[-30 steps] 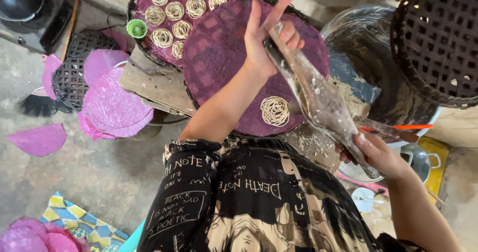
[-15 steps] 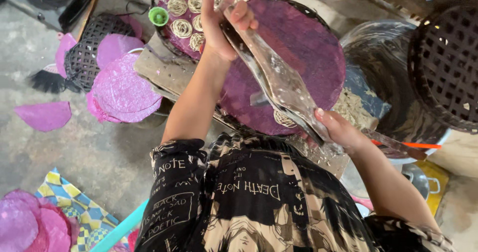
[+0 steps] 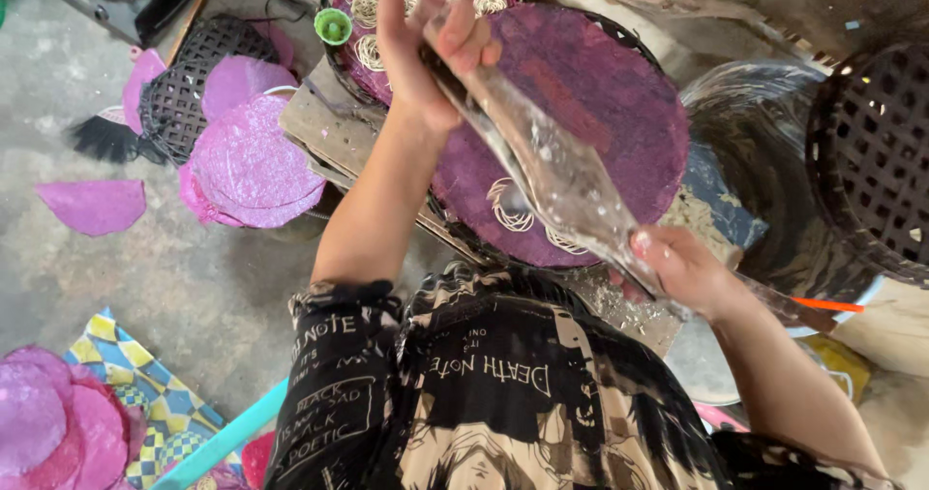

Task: The person presses dough through a manual noodle press, extruding noodle strands onto a round tray in nest shapes. They reload dough into the press, press more noodle nests, place small colored cups on the tray, and move filled trays aside to continue pressing.

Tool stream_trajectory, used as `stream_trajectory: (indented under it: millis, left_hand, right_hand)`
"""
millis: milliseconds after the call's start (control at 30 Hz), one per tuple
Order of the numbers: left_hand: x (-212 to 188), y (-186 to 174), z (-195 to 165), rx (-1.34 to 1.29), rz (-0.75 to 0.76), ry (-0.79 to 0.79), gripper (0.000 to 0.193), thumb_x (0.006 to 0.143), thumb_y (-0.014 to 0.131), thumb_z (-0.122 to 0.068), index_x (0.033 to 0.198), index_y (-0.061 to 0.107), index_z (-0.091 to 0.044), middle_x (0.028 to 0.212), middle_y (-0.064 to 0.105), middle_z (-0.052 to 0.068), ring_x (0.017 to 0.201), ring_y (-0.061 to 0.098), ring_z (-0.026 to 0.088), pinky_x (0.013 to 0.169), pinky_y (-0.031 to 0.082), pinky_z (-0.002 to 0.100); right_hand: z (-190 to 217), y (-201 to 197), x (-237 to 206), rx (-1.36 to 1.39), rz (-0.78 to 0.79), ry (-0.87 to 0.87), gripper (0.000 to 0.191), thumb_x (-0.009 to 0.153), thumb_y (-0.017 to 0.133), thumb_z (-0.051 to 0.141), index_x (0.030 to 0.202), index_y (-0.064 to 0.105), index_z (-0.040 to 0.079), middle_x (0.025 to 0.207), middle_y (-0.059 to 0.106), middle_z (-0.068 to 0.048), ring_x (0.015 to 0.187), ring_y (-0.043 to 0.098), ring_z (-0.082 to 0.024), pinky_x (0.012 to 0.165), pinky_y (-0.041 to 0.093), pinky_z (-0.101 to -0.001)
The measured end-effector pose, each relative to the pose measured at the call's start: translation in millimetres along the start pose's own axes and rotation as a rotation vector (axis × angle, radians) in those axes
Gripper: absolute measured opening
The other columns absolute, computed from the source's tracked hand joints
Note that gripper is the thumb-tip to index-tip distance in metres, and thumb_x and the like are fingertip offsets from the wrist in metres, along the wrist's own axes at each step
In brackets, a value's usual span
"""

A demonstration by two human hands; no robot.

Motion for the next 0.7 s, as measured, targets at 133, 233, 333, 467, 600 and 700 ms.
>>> stream_trajectory:
  millis: [133, 233, 333, 467, 600, 700]
  left_hand:
    - [-23, 8, 18, 0.012, 0.016, -0.033, 0.07, 0.105, 0.035, -0.069, 0.143, 0.057, -0.015, 0.057, 0.042, -0.002, 0.051, 0.044, 0.014, 0.067, 0.046, 0.033]
    - [-12, 8, 24, -0.018, 0.002, -0.027, 0.07, 0.106, 0.034, -0.067, 0.147, 0.057, -0.015, 0.055, 0.041, -0.001, 0.051, 0.043, 0.015, 0.068, 0.046, 0.033]
    - [4, 3, 8, -0.102, -0.12, -0.012, 0.061, 0.105, 0.033, -0.068, 0.119, 0.058, -0.014, 0.059, 0.039, 0.001, 0.047, 0.041, 0.017, 0.061, 0.043, 0.035]
    - [-14, 10, -15, 0.057, -0.03, 0.01, 0.07, 0.104, 0.035, -0.07, 0.137, 0.059, -0.014, 0.054, 0.039, -0.001, 0.048, 0.042, 0.015, 0.063, 0.045, 0.034]
    - [-44, 1, 3, 0.068, -0.091, -0.017, 0.074, 0.104, 0.035, -0.071, 0.145, 0.058, -0.013, 0.058, 0.039, -0.002, 0.048, 0.042, 0.013, 0.062, 0.048, 0.032]
    - [-45, -9, 29, 0.03, -0.075, -0.031, 0.074, 0.106, 0.035, -0.071, 0.147, 0.054, -0.013, 0.058, 0.04, -0.002, 0.049, 0.043, 0.012, 0.062, 0.049, 0.032]
  right_hand:
    - [-5, -3, -15, 0.047, -0.018, 0.075, 0.058, 0.092, 0.051, 0.054, 0.104, 0.073, 0.002, 0.078, 0.075, -0.011, 0.061, 0.069, -0.018, 0.054, 0.056, -0.0339]
    - [8, -14, -12, 0.005, -0.093, -0.042, 0.056, 0.095, 0.056, 0.052, 0.112, 0.072, 0.002, 0.081, 0.071, -0.009, 0.064, 0.063, -0.015, 0.056, 0.052, -0.0314]
    - [13, -11, 4, -0.002, -0.124, -0.035, 0.051, 0.096, 0.056, 0.048, 0.112, 0.074, 0.003, 0.079, 0.071, -0.009, 0.063, 0.062, -0.015, 0.055, 0.052, -0.0321]
    - [2, 13, 13, -0.038, -0.053, 0.005, 0.053, 0.1, 0.051, 0.046, 0.101, 0.075, -0.001, 0.077, 0.073, -0.008, 0.062, 0.069, -0.015, 0.055, 0.054, -0.0314]
    - [-22, 28, -1, 0.073, 0.039, 0.013, 0.05, 0.101, 0.05, 0.045, 0.111, 0.074, 0.001, 0.078, 0.072, -0.007, 0.061, 0.065, -0.014, 0.055, 0.052, -0.0297]
    - [-42, 23, -6, 0.11, 0.012, 0.081, 0.049, 0.101, 0.049, 0.042, 0.123, 0.07, 0.003, 0.081, 0.073, -0.007, 0.063, 0.065, -0.014, 0.056, 0.054, -0.0296]
Point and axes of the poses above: each hand's wrist, its own x-axis towards the middle knuckle, its own y-axis out of the palm, z = x × y, the point moved 5 cm from there along x, towards the middle knuckle
